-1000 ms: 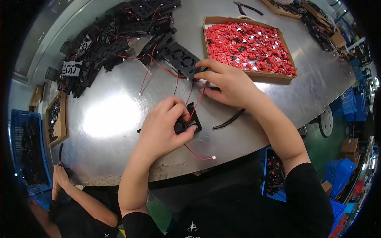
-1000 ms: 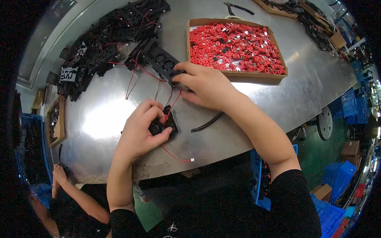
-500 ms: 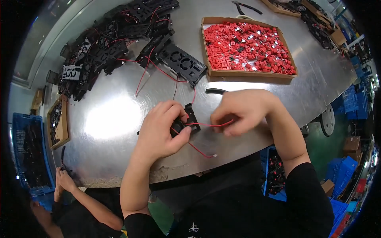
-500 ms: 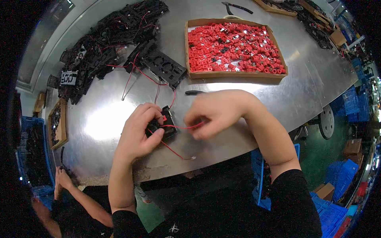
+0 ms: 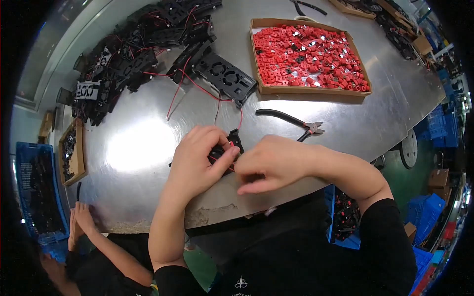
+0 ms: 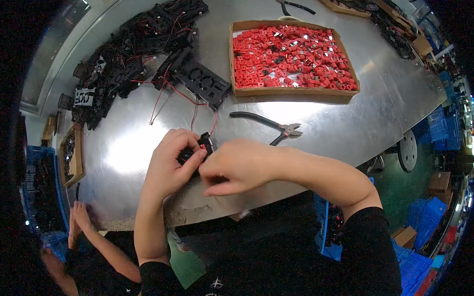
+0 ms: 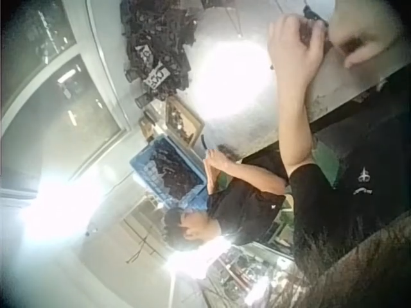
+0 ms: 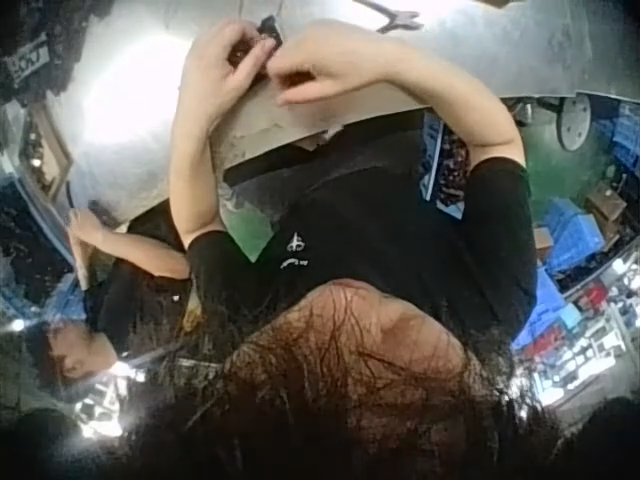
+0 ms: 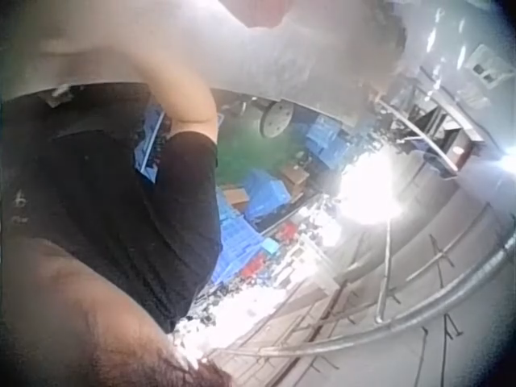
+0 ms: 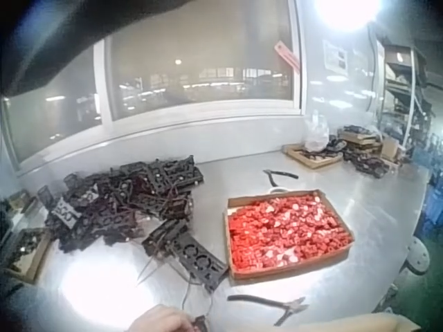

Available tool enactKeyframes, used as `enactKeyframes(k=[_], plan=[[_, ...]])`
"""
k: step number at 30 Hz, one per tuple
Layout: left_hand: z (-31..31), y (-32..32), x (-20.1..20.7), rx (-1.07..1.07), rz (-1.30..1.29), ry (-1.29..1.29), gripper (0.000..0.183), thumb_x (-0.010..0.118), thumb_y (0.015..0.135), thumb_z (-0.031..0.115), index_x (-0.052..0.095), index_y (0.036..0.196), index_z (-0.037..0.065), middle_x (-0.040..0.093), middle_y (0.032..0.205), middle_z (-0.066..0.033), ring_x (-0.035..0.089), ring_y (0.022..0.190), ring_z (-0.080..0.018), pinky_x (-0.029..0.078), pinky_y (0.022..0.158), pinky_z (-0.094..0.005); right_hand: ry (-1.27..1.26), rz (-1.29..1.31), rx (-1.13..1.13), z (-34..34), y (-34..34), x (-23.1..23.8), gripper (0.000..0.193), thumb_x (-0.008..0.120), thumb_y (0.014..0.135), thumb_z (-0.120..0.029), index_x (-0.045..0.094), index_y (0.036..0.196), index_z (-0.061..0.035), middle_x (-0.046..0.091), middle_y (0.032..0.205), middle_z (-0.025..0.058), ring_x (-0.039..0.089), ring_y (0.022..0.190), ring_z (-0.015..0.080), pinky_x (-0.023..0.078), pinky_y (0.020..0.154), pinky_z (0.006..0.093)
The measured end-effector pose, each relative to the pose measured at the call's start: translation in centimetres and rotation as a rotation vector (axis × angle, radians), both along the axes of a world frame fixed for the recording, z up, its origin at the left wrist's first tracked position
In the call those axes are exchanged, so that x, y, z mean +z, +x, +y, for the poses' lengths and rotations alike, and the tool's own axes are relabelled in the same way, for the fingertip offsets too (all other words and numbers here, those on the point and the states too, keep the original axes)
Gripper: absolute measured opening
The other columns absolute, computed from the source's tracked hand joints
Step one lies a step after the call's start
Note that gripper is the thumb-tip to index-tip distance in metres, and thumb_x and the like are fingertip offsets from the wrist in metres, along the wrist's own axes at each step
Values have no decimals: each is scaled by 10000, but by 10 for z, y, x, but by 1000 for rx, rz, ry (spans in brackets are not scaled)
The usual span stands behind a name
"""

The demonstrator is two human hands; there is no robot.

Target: Assembling cooling fans and routing wires into electronic base plate housings.

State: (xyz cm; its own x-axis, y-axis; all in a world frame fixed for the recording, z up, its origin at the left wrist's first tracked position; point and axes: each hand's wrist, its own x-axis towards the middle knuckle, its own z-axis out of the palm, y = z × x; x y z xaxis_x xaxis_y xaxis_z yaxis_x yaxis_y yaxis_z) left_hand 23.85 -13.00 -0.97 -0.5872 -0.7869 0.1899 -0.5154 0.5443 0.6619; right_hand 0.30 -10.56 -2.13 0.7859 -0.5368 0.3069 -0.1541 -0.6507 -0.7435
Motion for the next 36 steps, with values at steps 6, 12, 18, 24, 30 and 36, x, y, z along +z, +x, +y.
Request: enactKeyframes(k=[6,12,18,24,30,36], plan=[[-2,2,1,-65,13,-24,247,784,782,147,615,924,36,678,1012,-118,623,977,-348,498,890,-421,41,154,-178,-25,-35,26,234,817,912,-301,704,924,-97,660,760,88,665,680,278,530,616,393],[-2,4,6,-65,-83,-20,260,717,725,130,587,935,48,653,1001,-111,612,978,-350,478,899,-430,-302,407,-367,-26,-69,27,971,969,671,-389,553,1514,-145,637,1287,140,642,1147,337,539,976,435],[1,4,4,-14,-37,35,342,641,715,105,605,1048,30,647,1008,-146,616,979,-373,491,910,-428,-164,453,-422,-27,-53,22,968,882,719,-201,471,1587,-76,614,1176,167,630,1085,373,531,966,454],[2,-2,-1,52,-45,-13,358,627,720,111,617,1066,20,658,994,-162,629,964,-374,501,913,-436,728,-231,-529,-47,-53,14,585,538,931,-140,521,1493,20,618,1179,88,630,965,187,539,837,375],[0,0,-5,69,-10,-73,258,734,784,240,623,951,78,663,864,-91,637,860,-330,470,835,-443,511,-923,-214,-30,-30,17,466,464,1120,-457,572,1211,-13,563,849,52,516,695,165,441,648,334],[2,-5,-10,140,-175,-116,379,798,798,343,570,985,105,665,846,-57,662,873,-315,466,817,-441,187,-777,-84,-10,4,41,567,565,1072,-581,609,992,-21,546,717,44,502,617,166,429,566,327]])
